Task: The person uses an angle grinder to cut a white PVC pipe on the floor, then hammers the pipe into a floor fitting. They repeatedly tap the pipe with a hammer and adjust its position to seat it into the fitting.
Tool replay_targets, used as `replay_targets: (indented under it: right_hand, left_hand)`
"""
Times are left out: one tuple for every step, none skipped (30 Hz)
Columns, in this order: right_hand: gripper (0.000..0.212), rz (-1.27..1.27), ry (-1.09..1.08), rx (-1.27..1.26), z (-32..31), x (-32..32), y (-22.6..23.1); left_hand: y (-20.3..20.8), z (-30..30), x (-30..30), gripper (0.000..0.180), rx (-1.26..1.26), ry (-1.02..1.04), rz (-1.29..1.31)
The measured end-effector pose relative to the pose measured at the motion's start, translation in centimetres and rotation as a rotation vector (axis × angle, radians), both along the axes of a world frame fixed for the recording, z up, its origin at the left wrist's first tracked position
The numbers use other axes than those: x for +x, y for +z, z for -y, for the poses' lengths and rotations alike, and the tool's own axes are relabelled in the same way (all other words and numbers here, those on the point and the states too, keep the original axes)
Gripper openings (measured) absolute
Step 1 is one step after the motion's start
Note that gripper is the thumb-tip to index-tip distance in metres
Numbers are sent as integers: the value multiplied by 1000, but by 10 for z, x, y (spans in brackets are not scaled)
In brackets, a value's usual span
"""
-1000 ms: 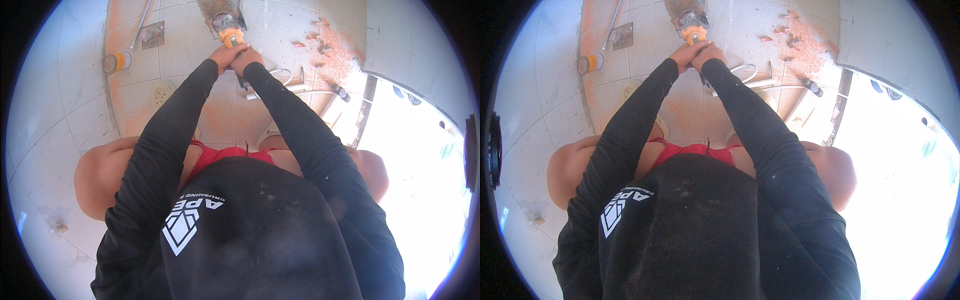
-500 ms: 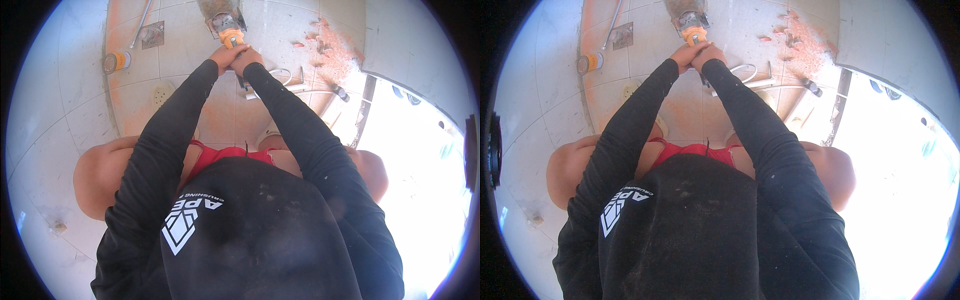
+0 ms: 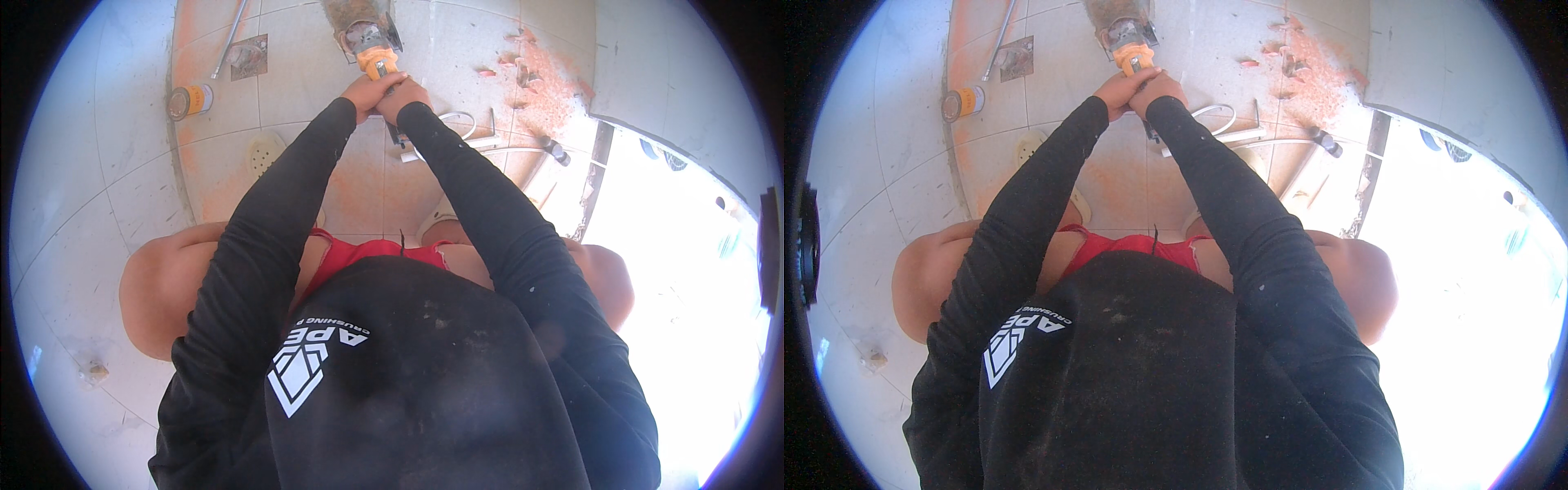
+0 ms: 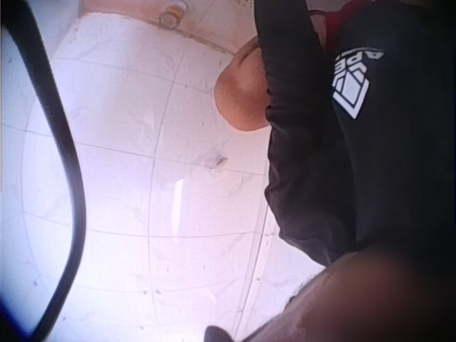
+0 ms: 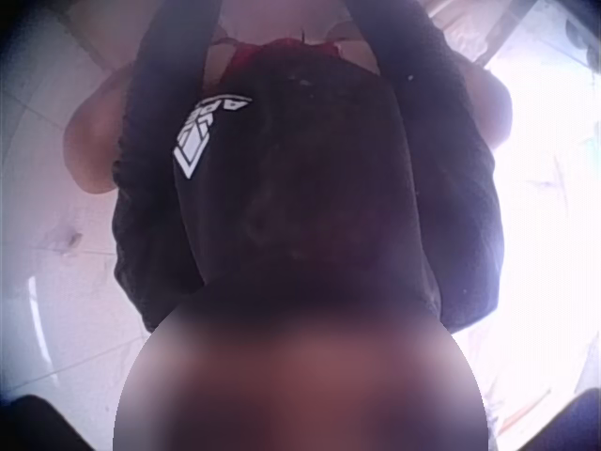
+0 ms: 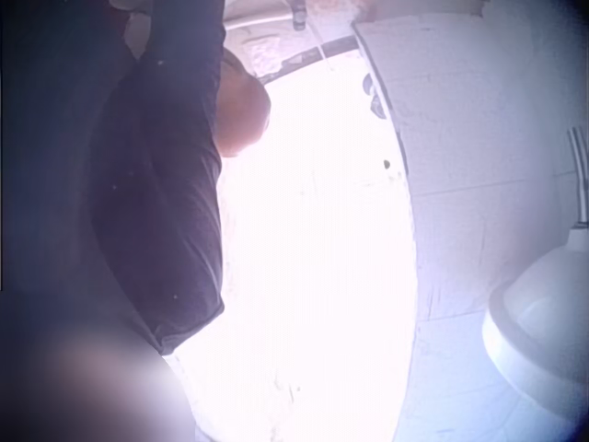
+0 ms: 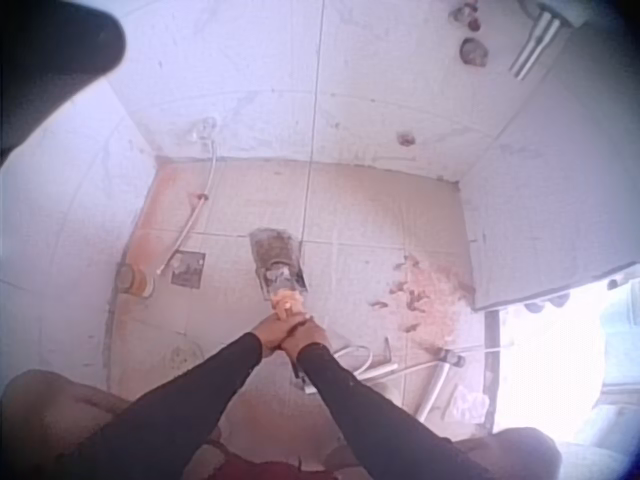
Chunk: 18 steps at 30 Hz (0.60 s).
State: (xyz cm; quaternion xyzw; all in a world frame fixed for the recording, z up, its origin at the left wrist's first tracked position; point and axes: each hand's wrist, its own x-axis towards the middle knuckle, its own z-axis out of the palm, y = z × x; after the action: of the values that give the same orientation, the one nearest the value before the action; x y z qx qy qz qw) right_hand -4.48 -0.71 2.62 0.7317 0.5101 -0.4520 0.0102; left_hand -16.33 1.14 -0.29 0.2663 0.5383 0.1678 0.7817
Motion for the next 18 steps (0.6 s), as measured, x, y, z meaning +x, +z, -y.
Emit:
replay_targets:
  right_hand:
    - [54, -5, -18, -20, 0, 0, 1]
    - [54, -6, -4, -10, 0, 0, 2]
    - [54, -3, 2, -4, 1, 1, 3]
    - [54, 1, 2, 0, 1, 1, 3]
    - [54, 1, -1, 2, 1, 1, 4]
    - [53, 1, -9, 2, 2, 1, 3]
    - [53, 3, -20, -8, 2, 1, 3]
    - [53, 4, -1, 9, 1, 1, 2]
    - [53, 7, 15, 17, 1, 1, 1]
    - [54, 10, 30, 24, 1, 1, 0]
    - [54, 11, 29, 25, 1, 0, -1]
    - [54, 12, 29, 26, 0, 0, -2]
    - [55, 17, 20, 19, 0, 0, -3]
    - [55, 13, 27, 30, 0, 0, -3]
    - [55, 13, 25, 33, 0, 0, -4]
    - [56, 16, 13, 20, 0, 0, -4]
    - [56, 9, 11, 26, 0, 0, -4]
    - [56, 6, 0, 18, 0, 0, -4]
  left_hand:
    - [0, 0, 0, 53, -2, 0, -1]
    - [0, 0, 0, 53, -5, 0, -2]
    - [-1, 0, 0, 53, -4, -4, -5]
    - [-1, 1, 0, 53, -2, -7, -8]
    - [-1, 1, 0, 53, 0, -11, -10]
    - [-1, 1, 0, 53, -2, -12, -11]
    - [-1, 1, 0, 53, -3, -13, -12]
    - [-1, 0, 0, 53, -3, -14, -12]
    - [-1, 0, 0, 53, -1, -12, -19]
    - [-1, 0, 0, 53, 1, -11, -26]
    - [-1, 0, 0, 53, -11, -8, -33]
    - [-1, 0, 0, 54, 1, -8, -28]
    - [-2, 0, 0, 54, 0, -7, -24]
    - [-2, 0, 0, 54, -8, -3, -18]
    - [-3, -1, 0, 54, 3, -8, -14]
    - [-3, -1, -1, 54, 6, -9, -8]
    - [-4, -1, -1, 55, 9, -10, -1]
    - [-4, -1, -1, 55, 7, -11, -3]
